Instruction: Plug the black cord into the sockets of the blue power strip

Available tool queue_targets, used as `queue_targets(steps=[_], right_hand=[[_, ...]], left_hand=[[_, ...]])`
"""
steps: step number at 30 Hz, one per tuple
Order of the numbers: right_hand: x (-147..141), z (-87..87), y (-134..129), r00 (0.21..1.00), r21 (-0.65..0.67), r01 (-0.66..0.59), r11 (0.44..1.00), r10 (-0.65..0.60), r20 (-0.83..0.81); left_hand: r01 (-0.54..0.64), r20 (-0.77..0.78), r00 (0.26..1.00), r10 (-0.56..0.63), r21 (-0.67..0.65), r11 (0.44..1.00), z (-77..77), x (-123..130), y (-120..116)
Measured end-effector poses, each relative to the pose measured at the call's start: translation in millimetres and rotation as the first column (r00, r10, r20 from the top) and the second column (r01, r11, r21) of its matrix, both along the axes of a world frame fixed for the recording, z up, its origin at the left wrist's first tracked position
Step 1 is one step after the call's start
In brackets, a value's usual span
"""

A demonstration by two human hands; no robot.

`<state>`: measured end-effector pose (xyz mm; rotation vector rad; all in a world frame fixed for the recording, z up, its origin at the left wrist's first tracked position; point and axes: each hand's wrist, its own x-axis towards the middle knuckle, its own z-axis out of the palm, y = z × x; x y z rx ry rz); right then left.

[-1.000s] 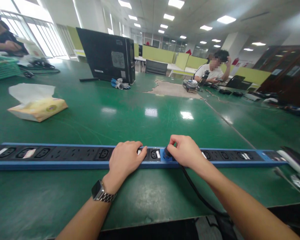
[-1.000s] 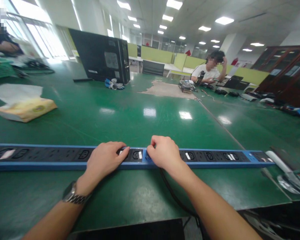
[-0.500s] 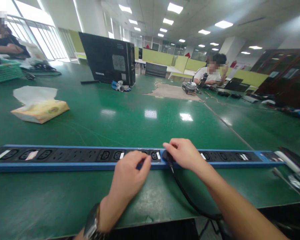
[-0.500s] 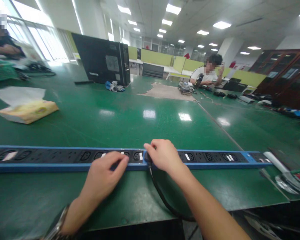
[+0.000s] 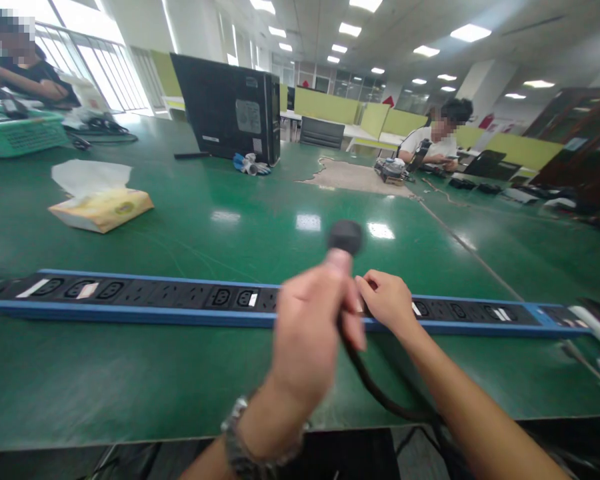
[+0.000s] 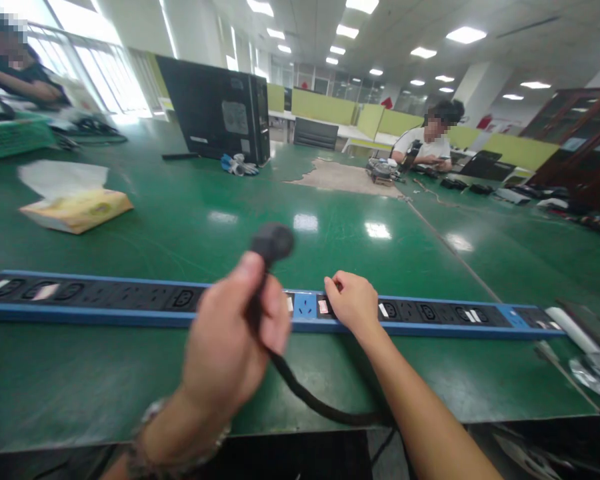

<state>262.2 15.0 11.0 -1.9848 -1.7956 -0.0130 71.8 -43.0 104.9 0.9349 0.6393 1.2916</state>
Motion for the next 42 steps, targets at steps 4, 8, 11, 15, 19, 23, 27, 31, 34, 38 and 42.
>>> queue_targets(steps=[4,8,11,15,19,23,27,31,34,38,42], right_hand=[[-4,4.2,-1,1.0,-0.018,-0.007,1.0,0.007,0.01],[-7,6.0,-3,0.998,-0.038,-0.009,0.999,0.012,0.063],[-7,5.6,-5,0.997,-0.035,0.0,0.999,0.003,0.073],[-7,5.6,-6,0.997,-0.024,0.003,1.0,-0.001,0.082],[-8,5.7,-6,0.996,-0.016,-0.011,1.0,0.012,0.083],[-8,5.0,-7,0.996,-0.004,-0.009,1.0,0.009,0.086],[-8,4.1,-8,0.997,0.006,-0.018,1.0,0.017,0.08],[-8,3.6,-8,0.996,0.019,-0.03,0.999,0.028,0.09],[-7,3.7,-8,0.995,0.023,-0.032,0.999,0.03,0.091],[-7,4.2,-8,0.995,0.016,-0.027,1.0,0.025,0.094],[-8,3.8,-8,0.996,0.013,-0.03,0.999,0.029,0.089]], left_hand=[[-0.336,-0.199,0.933,0.298,-0.195,0.921,-27.8,-74,22],[-0.284,-0.439,0.891,0.12,-0.331,0.9,-75.1,-93,17],[-0.182,-0.494,0.869,-0.017,-0.353,0.918,-84.1,-80,12],[-0.31,-0.633,0.766,0.11,-0.214,0.926,-81.1,-71,15],[-0.391,-0.641,0.741,0.198,-0.173,0.904,-82.8,-73,19],[-0.245,-0.494,0.867,0.063,-0.314,0.917,-80.2,-71,23],[-0.16,-0.394,0.919,0.0,-0.374,0.913,-77.6,-71,19],[-0.138,-0.352,0.936,-0.003,-0.372,0.918,-78.8,-72,16],[-0.088,-0.271,0.962,-0.021,-0.385,0.919,-80.1,-71,19],[-0.11,-0.265,0.964,0.0,-0.399,0.911,-80.0,-71,21],[-0.148,-0.283,0.959,0.024,-0.425,0.893,-78.1,-71,18]])
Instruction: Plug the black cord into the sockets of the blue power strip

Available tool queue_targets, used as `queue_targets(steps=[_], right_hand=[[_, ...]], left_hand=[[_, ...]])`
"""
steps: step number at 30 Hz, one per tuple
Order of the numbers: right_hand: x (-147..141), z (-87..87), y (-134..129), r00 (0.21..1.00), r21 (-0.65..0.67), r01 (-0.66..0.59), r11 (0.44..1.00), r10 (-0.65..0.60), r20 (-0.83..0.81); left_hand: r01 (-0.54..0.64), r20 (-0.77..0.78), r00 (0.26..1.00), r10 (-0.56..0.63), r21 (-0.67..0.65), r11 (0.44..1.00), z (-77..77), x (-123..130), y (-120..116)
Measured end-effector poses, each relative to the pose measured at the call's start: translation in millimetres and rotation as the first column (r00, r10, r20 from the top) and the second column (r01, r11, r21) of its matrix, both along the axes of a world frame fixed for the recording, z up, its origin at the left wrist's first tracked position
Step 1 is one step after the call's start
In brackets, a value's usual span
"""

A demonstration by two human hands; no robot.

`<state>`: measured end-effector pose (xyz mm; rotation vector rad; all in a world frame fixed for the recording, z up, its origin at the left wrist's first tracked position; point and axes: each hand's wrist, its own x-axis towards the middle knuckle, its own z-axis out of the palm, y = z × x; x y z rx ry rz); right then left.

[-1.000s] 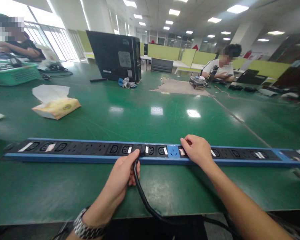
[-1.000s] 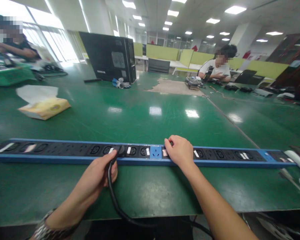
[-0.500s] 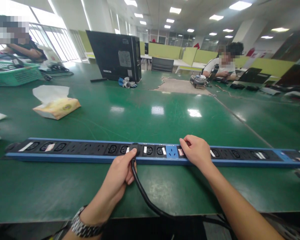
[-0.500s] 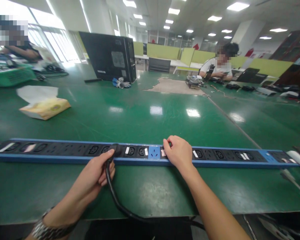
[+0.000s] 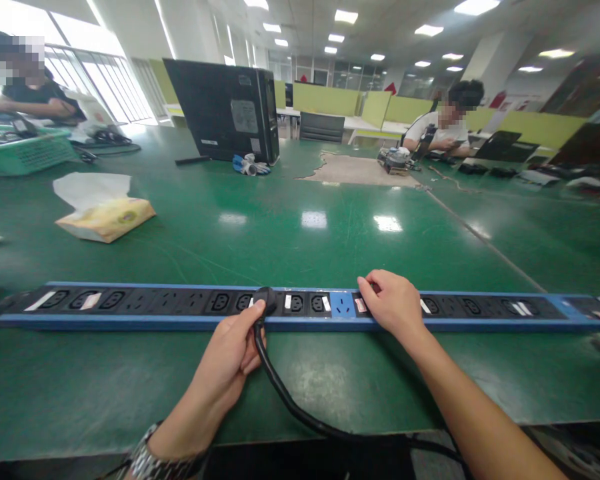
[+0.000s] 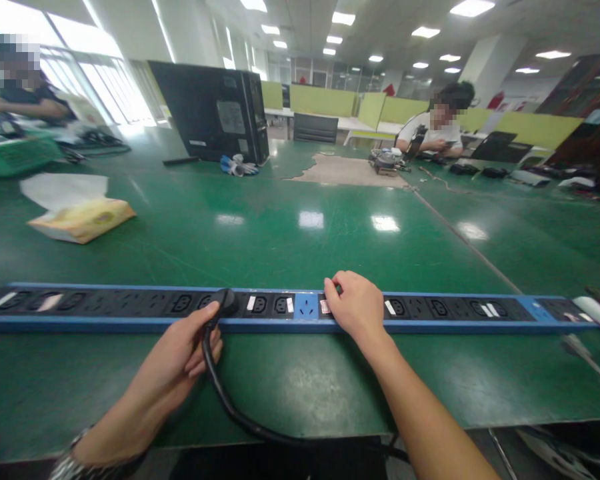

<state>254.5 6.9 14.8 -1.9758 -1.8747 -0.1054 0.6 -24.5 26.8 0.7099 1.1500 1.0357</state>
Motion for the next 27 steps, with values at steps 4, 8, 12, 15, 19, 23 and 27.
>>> queue_targets(steps=[4,8,12,15,19,23,27], right_hand=[[0,-1.0,0,1.0,0.008,0.004,1.0,-0.004,-0.002],[0,-1.0,-1,1.0,0.016,0.005,1.0,-0.005,0.0],[0,-0.7,0,1.0,0.01,0.003,1.0,-0.003,0.0],[-1,-0.5,0,1.0,0.016,0.006,1.0,-0.006,-0.006],[0,1.3,-2,0.997,0.052,0.007,0.999,-0.003,-0.075],[2,2.5,0,0.98,0.049,0.057,0.997,-0.046,-0.195],[1,10.6,-1,0.945,0.051,0.024,0.998,-0.006,-0.327]], left_hand=[[-0.001,0.142,0.99,0.005,-0.024,1.0,-1.5,5,0],[-0.003,0.043,0.999,0.005,-0.025,1.0,-7.1,4,1],[-0.018,-0.133,0.991,0.017,-0.007,1.0,-9.1,-1,-1],[-0.054,-0.183,0.982,0.056,0.015,0.998,-9.3,2,-3],[-0.087,-0.214,0.972,0.095,0.044,0.995,-12.9,7,-9],[-0.097,-0.216,0.966,0.144,0.213,0.972,0.3,6,-12],[0.001,-0.291,0.945,0.148,0.457,0.889,32.8,19,-6]])
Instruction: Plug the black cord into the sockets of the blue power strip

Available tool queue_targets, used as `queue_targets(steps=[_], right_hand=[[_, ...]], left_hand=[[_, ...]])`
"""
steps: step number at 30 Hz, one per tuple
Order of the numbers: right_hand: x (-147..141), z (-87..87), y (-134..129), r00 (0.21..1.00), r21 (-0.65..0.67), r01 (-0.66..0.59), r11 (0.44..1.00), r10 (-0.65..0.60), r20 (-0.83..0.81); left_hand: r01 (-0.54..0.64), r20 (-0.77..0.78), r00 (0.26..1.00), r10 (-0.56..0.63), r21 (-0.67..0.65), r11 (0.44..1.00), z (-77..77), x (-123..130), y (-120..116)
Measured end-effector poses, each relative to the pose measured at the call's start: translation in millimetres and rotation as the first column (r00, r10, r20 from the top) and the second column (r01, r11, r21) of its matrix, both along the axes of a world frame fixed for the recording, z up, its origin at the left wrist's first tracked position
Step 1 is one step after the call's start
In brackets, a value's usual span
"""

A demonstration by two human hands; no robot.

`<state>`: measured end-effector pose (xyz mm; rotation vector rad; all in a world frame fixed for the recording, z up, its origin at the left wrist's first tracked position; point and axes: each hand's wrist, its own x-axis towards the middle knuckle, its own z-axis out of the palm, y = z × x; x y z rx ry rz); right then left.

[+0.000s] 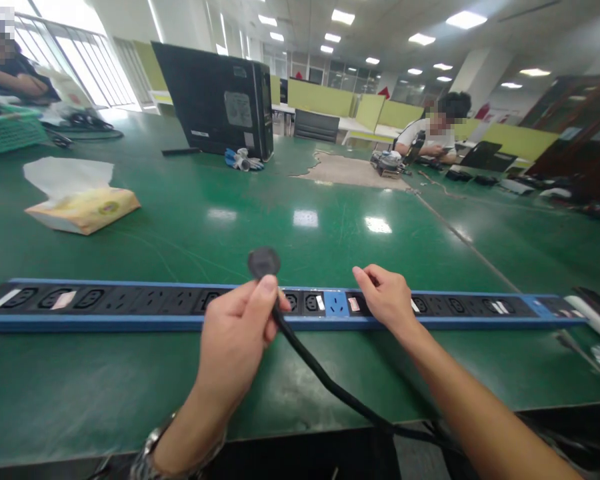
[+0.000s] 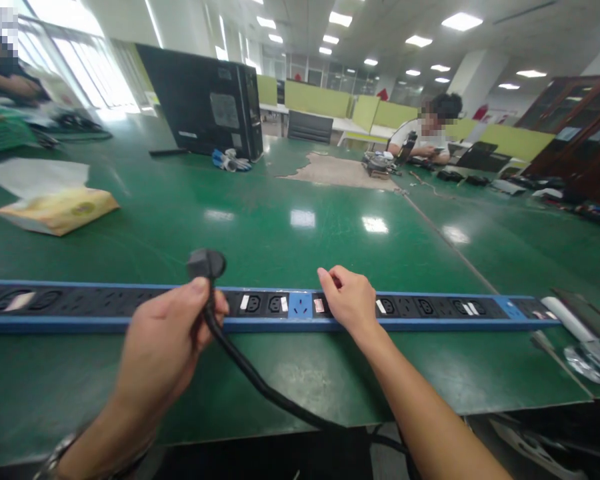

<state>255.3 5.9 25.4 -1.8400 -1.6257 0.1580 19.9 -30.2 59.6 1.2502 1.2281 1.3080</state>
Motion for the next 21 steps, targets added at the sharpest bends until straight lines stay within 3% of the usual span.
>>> queue_targets(steps=[4,7,9,10,11,13,14,16,18,21], right_hand=[[-17,34.8,-18,0.953,-0.002,-0.188,0.982,0.182,-0.241],[-30,63.1,-33,0.964,-0.157,-0.263,0.952,0.256,-0.069],[-31,70.6,-34,0.958,-0.246,-0.265,0.932,0.283,0.041],[-29,70.2,-32,0.952,-0.269,-0.28,0.922,0.302,0.045],[-27,67.7,-27,0.947,-0.285,-0.301,0.91,0.32,0.023],[-22,59.3,-17,0.939,-0.327,-0.334,0.884,0.343,-0.03],[-21,55.1,-12,0.938,-0.356,-0.335,0.872,0.346,-0.036],[-23,50.0,-3,0.941,-0.398,-0.3,0.867,0.337,0.026],[-28,50.8,2,0.93,-0.4,-0.261,0.878,0.34,0.138],[-37,59.0,6,0.882,-0.41,-0.283,0.867,0.403,0.243]], left_hand=[[0.311,-0.217,0.927,-0.306,-0.009,0.95,9.3,35,4],[0.483,-0.32,0.825,-0.466,-0.029,0.875,2.0,47,0],[0.604,-0.371,0.734,-0.569,-0.027,0.797,-1.6,39,-1],[0.621,-0.404,0.717,-0.568,0.0,0.784,-3.0,31,1],[0.592,-0.446,0.733,-0.514,0.046,0.805,-4.9,21,3],[0.402,-0.553,0.795,-0.248,0.174,0.899,-11.3,0,12],[0.288,-0.612,0.786,-0.089,0.236,0.928,-16.1,-9,16],[0.178,-0.724,0.682,0.106,0.304,0.936,-27.6,-21,24],[0.183,-0.797,0.576,0.181,0.342,0.922,-38.3,-25,28],[0.198,-0.824,0.513,0.241,0.387,0.901,-46.5,-23,26]])
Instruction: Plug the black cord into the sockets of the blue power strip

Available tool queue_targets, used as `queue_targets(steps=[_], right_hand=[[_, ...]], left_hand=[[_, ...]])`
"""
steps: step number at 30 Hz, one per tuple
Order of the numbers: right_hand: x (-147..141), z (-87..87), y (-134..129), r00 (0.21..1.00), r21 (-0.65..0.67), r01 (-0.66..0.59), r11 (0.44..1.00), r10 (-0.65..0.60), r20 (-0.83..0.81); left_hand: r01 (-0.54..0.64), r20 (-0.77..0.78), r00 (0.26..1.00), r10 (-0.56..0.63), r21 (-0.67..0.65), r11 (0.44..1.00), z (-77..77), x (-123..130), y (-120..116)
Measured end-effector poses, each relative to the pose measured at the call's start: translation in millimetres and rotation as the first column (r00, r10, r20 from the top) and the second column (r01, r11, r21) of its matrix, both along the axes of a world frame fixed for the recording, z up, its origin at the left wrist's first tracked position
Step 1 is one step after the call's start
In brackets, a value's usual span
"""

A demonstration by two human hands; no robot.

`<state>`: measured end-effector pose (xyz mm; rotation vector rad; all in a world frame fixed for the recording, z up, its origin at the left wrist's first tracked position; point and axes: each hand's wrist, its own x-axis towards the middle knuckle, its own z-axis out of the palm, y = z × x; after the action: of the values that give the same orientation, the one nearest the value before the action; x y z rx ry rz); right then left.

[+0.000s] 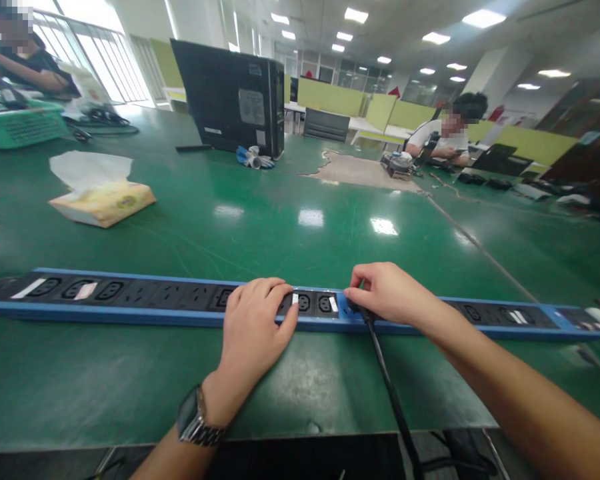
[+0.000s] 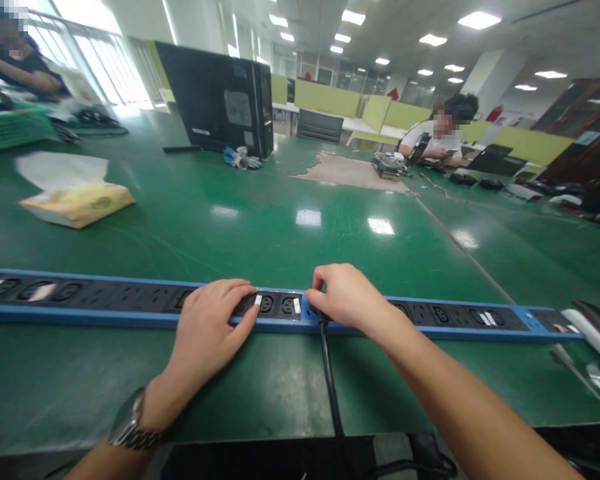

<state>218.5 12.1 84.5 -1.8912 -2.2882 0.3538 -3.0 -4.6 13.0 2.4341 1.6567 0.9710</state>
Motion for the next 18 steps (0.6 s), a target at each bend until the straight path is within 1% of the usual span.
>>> queue_targets(steps=[2,4,8,11,14,16,18], right_hand=[[-3,4.2,3,0.997,-0.012,-0.055,0.998,0.056,0.05],[-4,4.1,5,0.993,-0.002,-0.063,0.998,0.063,0.097],[-9,-4.6,0,0.988,0.019,0.017,1.0,-0.02,0.156],[-19,-8.2,-13,0.952,0.058,0.063,0.996,-0.077,0.297],[-30,-8.0,-23,0.91,0.075,0.074,0.994,-0.098,0.404],[-35,-9.0,-26,0.9,0.058,0.111,0.992,-0.125,0.419],[-35,-9.0,-25,0.911,0.033,0.134,0.99,-0.136,0.39]], left_hand=[[0.003,-0.01,1.0,-0.003,0.006,1.0,-0.8,2,-2],[0.01,-0.016,1.0,-0.01,0.005,1.0,-0.7,2,-3],[0.018,-0.028,0.999,-0.018,0.001,1.0,-1.4,-1,-3],[0.01,-0.049,0.999,-0.011,-0.017,1.0,1.3,0,-4],[-0.019,-0.119,0.993,0.012,-0.058,0.998,9.2,5,-2],[-0.025,-0.17,0.985,0.011,-0.085,0.996,14.6,12,3],[0.024,-0.193,0.98,-0.042,-0.097,0.995,17.3,21,12]])
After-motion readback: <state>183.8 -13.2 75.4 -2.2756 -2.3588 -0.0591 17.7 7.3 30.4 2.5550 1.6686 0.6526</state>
